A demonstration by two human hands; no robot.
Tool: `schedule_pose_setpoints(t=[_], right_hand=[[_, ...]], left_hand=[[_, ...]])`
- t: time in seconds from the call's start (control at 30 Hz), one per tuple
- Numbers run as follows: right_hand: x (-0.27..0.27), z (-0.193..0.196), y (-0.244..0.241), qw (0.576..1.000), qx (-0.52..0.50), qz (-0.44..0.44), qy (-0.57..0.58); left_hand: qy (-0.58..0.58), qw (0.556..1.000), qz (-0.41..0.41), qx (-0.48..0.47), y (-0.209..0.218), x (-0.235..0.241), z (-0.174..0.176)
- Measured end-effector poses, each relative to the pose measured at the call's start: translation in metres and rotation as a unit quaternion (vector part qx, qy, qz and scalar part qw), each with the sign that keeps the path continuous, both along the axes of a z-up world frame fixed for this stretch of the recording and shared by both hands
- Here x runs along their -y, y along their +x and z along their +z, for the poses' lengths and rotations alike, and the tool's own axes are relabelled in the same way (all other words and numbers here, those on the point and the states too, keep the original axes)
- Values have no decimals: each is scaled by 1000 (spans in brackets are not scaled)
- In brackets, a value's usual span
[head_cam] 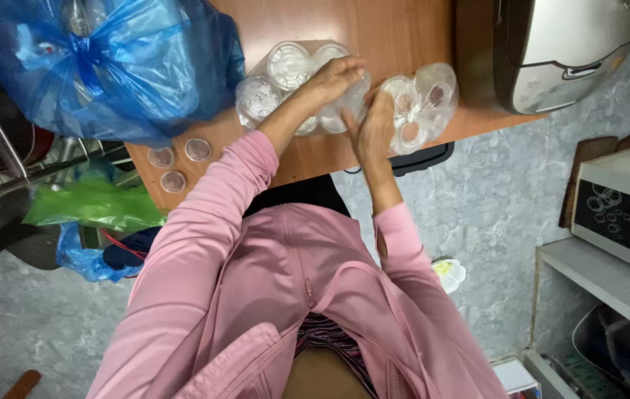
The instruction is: The person places small plastic containers filled with a white substance into a clear plastic bag, ties the bag, then places the tied bag into a green plastic bag and ties it. The person handles the containers and bags by hand.
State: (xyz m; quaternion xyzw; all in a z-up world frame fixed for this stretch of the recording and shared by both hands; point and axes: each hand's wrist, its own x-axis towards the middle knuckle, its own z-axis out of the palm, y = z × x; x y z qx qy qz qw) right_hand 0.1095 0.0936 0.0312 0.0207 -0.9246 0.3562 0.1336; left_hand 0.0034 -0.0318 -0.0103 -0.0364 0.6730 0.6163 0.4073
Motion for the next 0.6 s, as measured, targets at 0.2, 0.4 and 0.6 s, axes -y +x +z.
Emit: schedule_pose_setpoints(t=[0.2,0.4,0.6], right_hand=[[-13,-20,-31,997,57,-40,-40],[-20,-46,-19,933,126,-18,-336],[-11,-55,-9,909,124,9,-397]], left_hand=[[-56,969,25,-237,16,27,-24],[-274,943,82,-171,49,42,-102],[-95,948,199,-228,46,36,-138]])
